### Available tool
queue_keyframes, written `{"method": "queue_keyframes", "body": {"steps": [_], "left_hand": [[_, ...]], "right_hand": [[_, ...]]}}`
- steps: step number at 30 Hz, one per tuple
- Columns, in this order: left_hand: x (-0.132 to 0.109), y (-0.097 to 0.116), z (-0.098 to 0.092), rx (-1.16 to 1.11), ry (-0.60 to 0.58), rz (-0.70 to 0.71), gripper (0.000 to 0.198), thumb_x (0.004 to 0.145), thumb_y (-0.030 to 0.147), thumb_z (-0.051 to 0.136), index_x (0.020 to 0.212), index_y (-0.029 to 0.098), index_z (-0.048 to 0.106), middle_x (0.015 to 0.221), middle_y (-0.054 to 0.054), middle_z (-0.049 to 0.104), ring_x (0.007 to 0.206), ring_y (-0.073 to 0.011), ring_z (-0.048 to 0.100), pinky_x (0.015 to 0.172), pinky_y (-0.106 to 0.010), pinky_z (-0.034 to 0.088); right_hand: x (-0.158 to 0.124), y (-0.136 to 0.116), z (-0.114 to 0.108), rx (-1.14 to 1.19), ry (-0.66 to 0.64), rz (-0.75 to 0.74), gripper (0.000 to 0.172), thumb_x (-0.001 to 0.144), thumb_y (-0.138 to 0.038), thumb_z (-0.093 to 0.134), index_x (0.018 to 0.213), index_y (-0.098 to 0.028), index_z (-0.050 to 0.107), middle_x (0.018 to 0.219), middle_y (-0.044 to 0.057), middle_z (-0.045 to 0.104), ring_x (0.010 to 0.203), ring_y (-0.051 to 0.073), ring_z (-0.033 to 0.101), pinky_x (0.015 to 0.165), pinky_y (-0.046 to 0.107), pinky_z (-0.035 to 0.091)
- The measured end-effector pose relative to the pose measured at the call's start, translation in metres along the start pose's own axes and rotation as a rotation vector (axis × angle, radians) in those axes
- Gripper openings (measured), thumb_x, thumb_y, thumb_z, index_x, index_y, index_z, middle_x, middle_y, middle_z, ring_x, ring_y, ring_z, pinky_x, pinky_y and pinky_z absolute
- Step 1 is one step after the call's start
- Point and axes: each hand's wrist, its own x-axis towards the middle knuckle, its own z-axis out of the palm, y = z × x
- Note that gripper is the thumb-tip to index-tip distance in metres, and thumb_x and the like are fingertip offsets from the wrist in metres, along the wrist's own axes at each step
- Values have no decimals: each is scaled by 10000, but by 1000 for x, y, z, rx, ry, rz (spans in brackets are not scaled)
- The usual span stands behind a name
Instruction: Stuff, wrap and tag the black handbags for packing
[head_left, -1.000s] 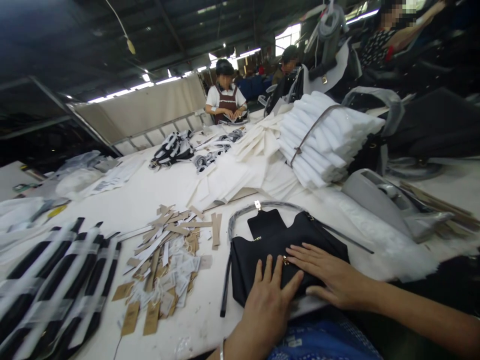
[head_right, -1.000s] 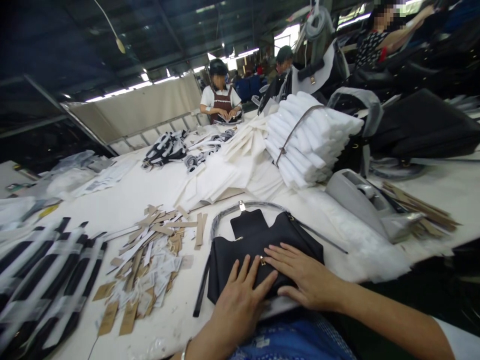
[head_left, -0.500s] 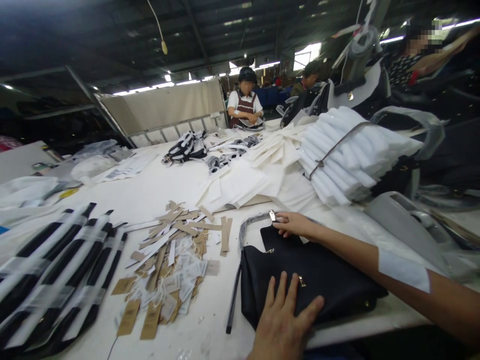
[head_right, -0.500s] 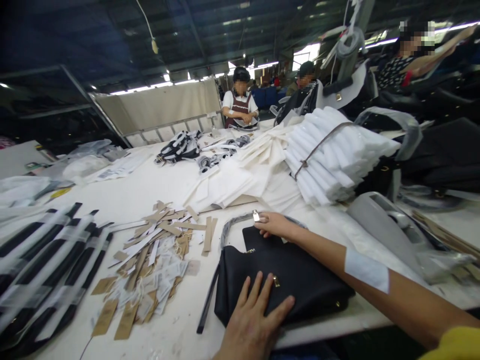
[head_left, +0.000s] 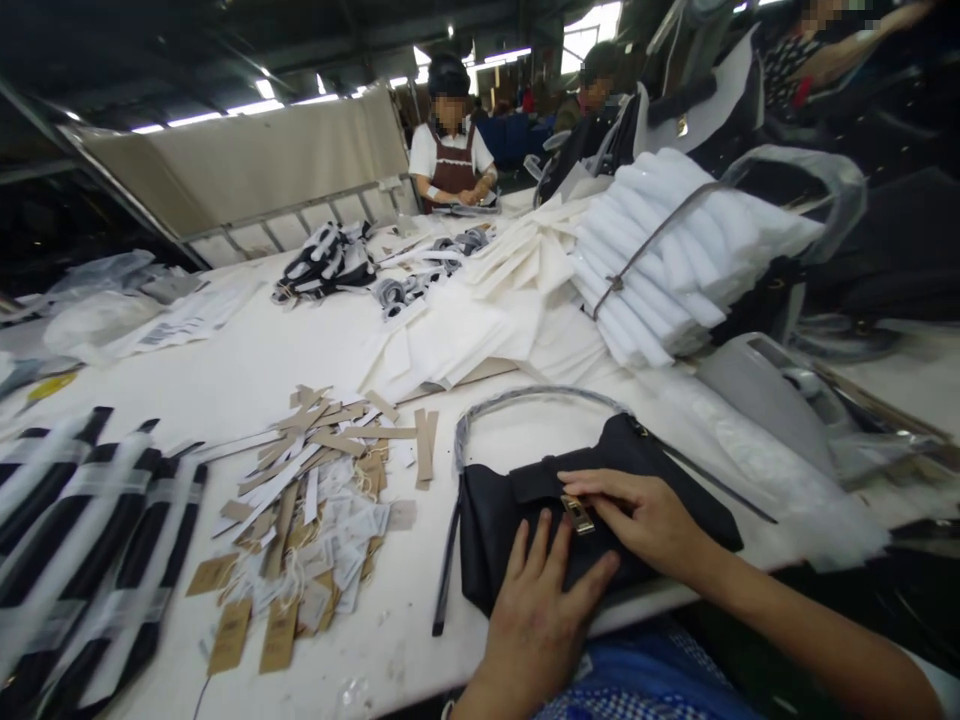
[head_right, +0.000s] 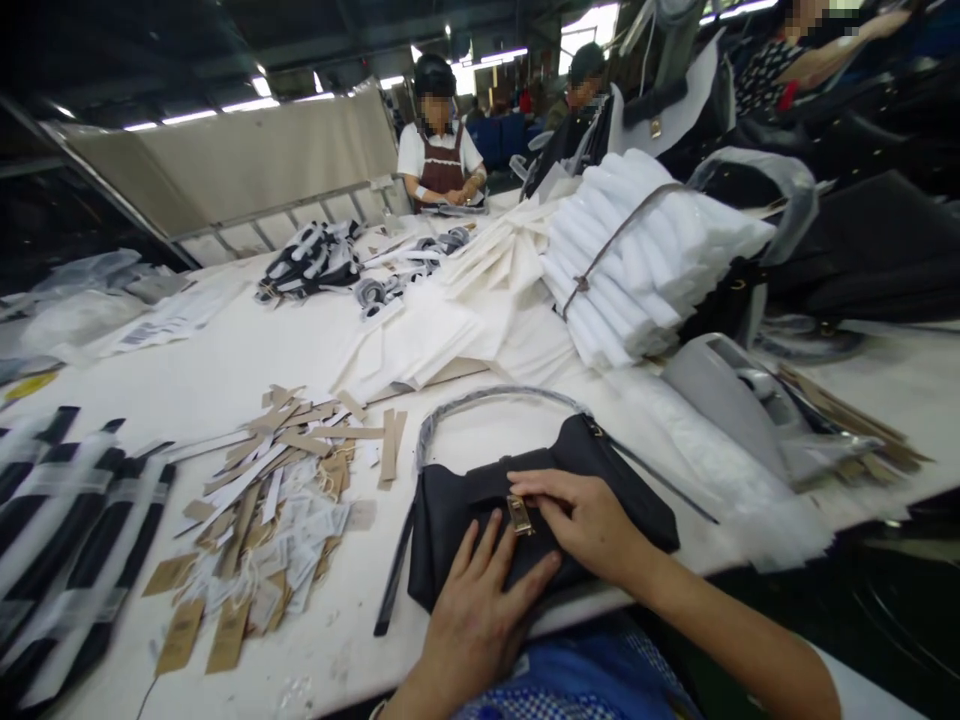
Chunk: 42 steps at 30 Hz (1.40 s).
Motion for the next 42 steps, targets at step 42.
{"method": "queue_keyframes", "body": {"steps": [42], "left_hand": [[70,-22,-37,-659,80,-589,229,842,99,688,1038,218,675,1019,-26,655,874,-155,686,765,-274,592]], "right_hand": [[-10,32,11,297,-98,-100,655,890,-274,694,1472,-280,393,1359,68,610,1218,217,620,1069,392,523]]}}
